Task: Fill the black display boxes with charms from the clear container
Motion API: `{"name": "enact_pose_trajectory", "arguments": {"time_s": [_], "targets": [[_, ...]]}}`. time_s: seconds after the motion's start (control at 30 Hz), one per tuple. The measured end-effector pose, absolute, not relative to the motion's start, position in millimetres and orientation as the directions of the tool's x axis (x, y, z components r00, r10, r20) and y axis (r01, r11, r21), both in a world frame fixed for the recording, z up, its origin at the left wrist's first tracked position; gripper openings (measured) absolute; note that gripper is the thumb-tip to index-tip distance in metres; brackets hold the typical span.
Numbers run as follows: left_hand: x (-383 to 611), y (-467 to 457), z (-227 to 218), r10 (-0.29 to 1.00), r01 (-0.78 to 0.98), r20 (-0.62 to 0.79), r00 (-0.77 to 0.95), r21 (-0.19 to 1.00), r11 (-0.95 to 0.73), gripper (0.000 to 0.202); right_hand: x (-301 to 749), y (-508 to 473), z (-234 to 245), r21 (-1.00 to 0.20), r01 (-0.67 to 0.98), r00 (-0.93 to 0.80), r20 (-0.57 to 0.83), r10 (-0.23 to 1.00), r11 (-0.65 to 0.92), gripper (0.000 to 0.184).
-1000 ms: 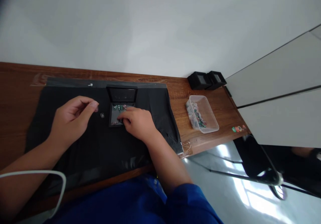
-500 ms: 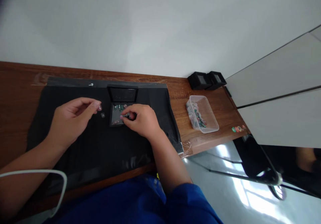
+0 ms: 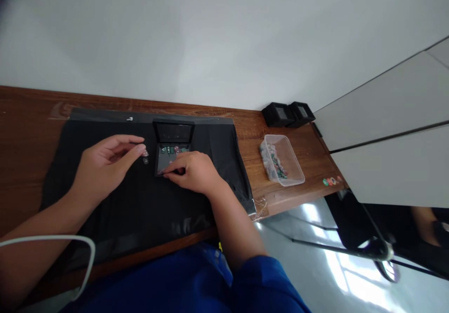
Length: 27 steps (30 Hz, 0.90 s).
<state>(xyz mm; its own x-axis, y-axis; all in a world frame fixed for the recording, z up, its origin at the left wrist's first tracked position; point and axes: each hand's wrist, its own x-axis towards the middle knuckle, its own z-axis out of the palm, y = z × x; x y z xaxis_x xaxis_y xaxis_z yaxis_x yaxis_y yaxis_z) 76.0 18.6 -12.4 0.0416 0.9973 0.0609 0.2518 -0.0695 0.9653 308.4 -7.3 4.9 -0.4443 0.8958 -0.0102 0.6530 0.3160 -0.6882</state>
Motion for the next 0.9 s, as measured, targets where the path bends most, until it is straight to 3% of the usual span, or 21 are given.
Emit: {"name": "enact_pose_trajectory", "arguments": {"time_s": [0.13, 0.4, 0.6, 0.9], "targets": [[76.9, 18.2, -11.7, 0.998, 0.231, 0.030, 0.054, 0.972, -0.042, 0.039, 308.0, -7.1, 4.0, -0.695, 0.637, -0.476, -0.012, 0.879, 0.335, 0.010], [74.6, 18.7, -16.5, 0.989, 0.277, 0.000, 0.147, 0.960, -0.041, 0.038, 307.4, -5.2, 2.8, -0.661, 0.688, -0.426, -0.035, 0.904, 0.299, 0.018], [73.4, 15.2, -21.9, 0.945, 0.539, 0.113, 0.307, 0.798, -0.270, 0.031, 307.9, -6.0, 4.3, -0.700, 0.658, -0.358, 0.032, 0.933, 0.276, 0.013], [76.8, 11.9, -27.3, 0.915, 0.605, 0.109, 0.389, 0.719, -0.343, 0.027, 311.9, -4.5, 5.2, -0.684, 0.691, -0.306, 0.017, 0.952, 0.234, 0.011]]}}
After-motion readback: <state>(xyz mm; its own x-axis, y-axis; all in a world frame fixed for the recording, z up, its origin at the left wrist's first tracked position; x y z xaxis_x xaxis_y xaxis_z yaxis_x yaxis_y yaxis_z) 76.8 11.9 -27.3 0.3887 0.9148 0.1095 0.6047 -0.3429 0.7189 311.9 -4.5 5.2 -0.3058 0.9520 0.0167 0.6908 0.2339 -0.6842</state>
